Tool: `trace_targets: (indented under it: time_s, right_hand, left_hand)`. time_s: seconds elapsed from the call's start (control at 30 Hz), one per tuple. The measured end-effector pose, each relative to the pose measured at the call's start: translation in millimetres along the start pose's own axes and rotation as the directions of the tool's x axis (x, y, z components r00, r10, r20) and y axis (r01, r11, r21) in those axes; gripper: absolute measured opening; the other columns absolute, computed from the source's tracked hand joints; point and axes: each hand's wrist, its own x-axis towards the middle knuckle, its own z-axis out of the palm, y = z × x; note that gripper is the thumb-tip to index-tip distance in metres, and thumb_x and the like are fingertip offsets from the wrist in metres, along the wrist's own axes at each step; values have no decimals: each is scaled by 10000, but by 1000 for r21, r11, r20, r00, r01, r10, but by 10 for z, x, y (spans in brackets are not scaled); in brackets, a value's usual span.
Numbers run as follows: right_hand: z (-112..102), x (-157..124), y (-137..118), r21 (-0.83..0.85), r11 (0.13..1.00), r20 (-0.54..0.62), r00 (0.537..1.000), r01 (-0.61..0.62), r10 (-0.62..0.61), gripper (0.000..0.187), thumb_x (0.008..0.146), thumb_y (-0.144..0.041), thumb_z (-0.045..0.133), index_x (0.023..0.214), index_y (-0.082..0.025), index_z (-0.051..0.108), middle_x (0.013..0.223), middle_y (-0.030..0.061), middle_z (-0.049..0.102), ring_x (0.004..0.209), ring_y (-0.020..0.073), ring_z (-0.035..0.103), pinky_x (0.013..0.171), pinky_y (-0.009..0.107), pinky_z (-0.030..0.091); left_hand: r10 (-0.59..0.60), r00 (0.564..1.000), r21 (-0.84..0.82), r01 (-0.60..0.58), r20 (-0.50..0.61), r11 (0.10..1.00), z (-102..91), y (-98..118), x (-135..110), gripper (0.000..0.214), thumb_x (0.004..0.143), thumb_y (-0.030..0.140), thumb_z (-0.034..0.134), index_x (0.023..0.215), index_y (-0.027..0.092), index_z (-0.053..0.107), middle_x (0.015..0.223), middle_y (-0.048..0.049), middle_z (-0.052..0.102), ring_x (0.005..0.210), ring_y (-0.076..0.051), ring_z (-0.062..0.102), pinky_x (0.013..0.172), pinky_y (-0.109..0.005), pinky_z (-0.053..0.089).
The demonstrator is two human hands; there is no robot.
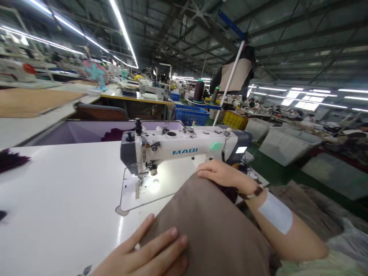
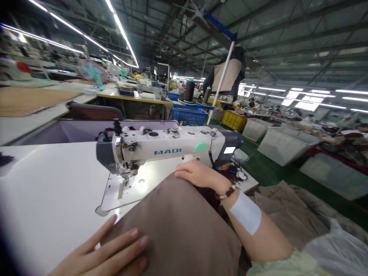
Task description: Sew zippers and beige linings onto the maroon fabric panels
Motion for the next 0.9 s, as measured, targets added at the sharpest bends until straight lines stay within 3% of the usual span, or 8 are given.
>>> trace_targets:
  time_s: [0.07, 0.1, 0.2, 0.37, 0.57, 0.7, 0.8, 0.9]
  right_hand:
    - [353, 384, -69, -83, 996, 77, 997, 25, -19, 248, 901, -274, 443, 765, -163, 618, 762, -3, 641, 737, 112, 585, 685, 191, 419]
    - [511, 524, -114, -129, 992, 77, 997, 13, -3, 212, 879, -266, 486, 761, -150, 620, 777, 30, 642, 764, 145, 588, 700, 225, 422]
    - [826, 695, -277, -232, 971, 17, 998, -48, 54, 174, 862, -247, 507, 905, -111, 607, 885, 132, 614, 843, 227, 574, 731, 323, 422]
    - [1093, 303, -534, -131, 989, 16, 997, -70, 72, 268, 849, -389, 513, 1029, -194, 550, 902, 52, 593, 828, 200, 564, 715, 308, 447]
    - [1597, -154, -626, 143, 967, -60, 973, -213, 223, 329, 731, -378, 668, 991, -194, 582, 1166, 51, 537, 1067, 228, 474, 938, 361, 361]
    - [1646, -108, -606, 209, 935, -78, 948, -286, 307, 84, 814, -179, 564, 842, -189, 642, 1083, 31, 599, 1018, 194, 512, 916, 321, 362]
    - [1543, 16, -570, 166, 917, -25, 928, -362, 371, 180, 842, -141, 499, 733, -181, 636, 885, 27, 625, 863, 169, 547, 766, 273, 400]
    - [1445, 147, -521, 23, 899, 82, 897, -438, 435, 192, 856, -202, 498, 715, -177, 625, 809, 33, 603, 781, 164, 554, 651, 253, 369]
  left_hand:
    - [107, 989, -21, -105, 101, 994, 84, 77, 133, 399, 907, 233, 409, 1293, 331, 394, 1253, -2, 522, 1166, -212, 453, 1061, -454, 230]
    - [92, 984, -12, -91, 153, 996, 142, 87, 183, 410, 888, 188, 424, 1285, 288, 417, 1245, -30, 529, 1154, -227, 462, 1051, -462, 251]
    - [-125, 952, 101, 100, 280, 990, 325, 11, 198, 373, 793, 96, 488, 1148, 186, 561, 1141, -99, 588, 1020, -269, 547, 926, -429, 422]
    - [-420, 862, 235, 362, 286, 902, 459, -231, 22, 317, 785, 56, 474, 1050, 155, 618, 1001, -109, 613, 899, -262, 567, 786, -383, 499]
    - [-459, 858, 45, 462, 230, 886, 475, -349, 37, 211, 816, 203, 566, 1019, 198, 627, 962, -73, 580, 908, -244, 550, 777, -348, 499]
    - [-506, 819, -97, 546, 271, 832, 425, -440, 28, 172, 844, 170, 497, 930, 205, 642, 961, -53, 562, 879, -201, 566, 765, -298, 482]
    - [-539, 800, -256, 597, 265, 760, 363, -576, -68, 216, 846, 162, 436, 775, 196, 638, 928, -29, 563, 795, -149, 580, 727, -244, 464]
    - [-619, 742, -332, 670, 258, 664, 315, -695, -176, 219, 822, 224, 444, 685, 179, 609, 857, -19, 559, 703, -130, 570, 661, -230, 455]
